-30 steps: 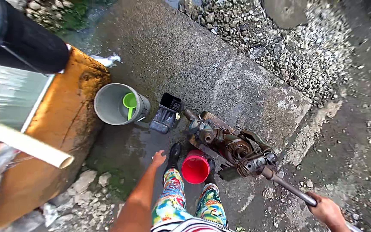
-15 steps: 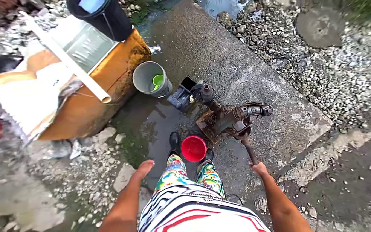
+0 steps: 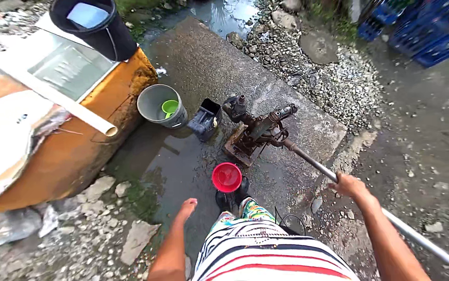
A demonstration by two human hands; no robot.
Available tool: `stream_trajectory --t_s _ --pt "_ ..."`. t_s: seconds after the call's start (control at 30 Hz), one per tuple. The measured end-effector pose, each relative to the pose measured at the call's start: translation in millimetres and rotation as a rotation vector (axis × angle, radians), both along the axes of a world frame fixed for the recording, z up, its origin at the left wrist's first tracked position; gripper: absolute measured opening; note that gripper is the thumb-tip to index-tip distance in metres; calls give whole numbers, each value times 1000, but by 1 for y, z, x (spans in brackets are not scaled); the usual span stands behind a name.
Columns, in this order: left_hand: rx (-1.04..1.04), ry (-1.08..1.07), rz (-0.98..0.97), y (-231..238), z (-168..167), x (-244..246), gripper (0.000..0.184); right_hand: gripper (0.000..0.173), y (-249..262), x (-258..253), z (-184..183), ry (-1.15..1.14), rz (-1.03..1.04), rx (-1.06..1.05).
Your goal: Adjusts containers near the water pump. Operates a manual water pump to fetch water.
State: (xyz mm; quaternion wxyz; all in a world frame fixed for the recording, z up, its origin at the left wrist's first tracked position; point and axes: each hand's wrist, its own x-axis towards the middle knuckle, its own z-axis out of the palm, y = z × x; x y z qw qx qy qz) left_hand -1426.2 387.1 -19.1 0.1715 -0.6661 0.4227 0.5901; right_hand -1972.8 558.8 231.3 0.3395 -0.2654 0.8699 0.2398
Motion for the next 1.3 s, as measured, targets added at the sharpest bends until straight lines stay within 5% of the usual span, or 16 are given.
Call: stream_trajectory --t_s 0.1,0.2,0.4,0.7,0.83,1.0,1.17,1.3 --pt "-19 10 29 3 -4 3 37 51 -40 15 48 90 115 51" --pt "-5 -3 26 7 -3 7 37 46 -53 18 44 73 111 90" --pt "25 -94 -5 31 10 10 37 39 5 -18 -60 3 -97 -11" --pt "34 -193 95 50 33 -51 36 42 9 -118 -182 -125 83 -115" --pt "6 -92 22 53 37 -98 36 42 3 -117 -244 -172 51 -109" --pt "-46 9 -63 63 40 -108 36 39 -7 -85 -290 -354 -291 -90" --pt "-45 -25 -63 67 30 -75 36 33 32 -32 -255 -411 -339 -113" --pt "10 -69 -8 65 16 -45 36 50 48 -27 -140 -241 -160 -89"
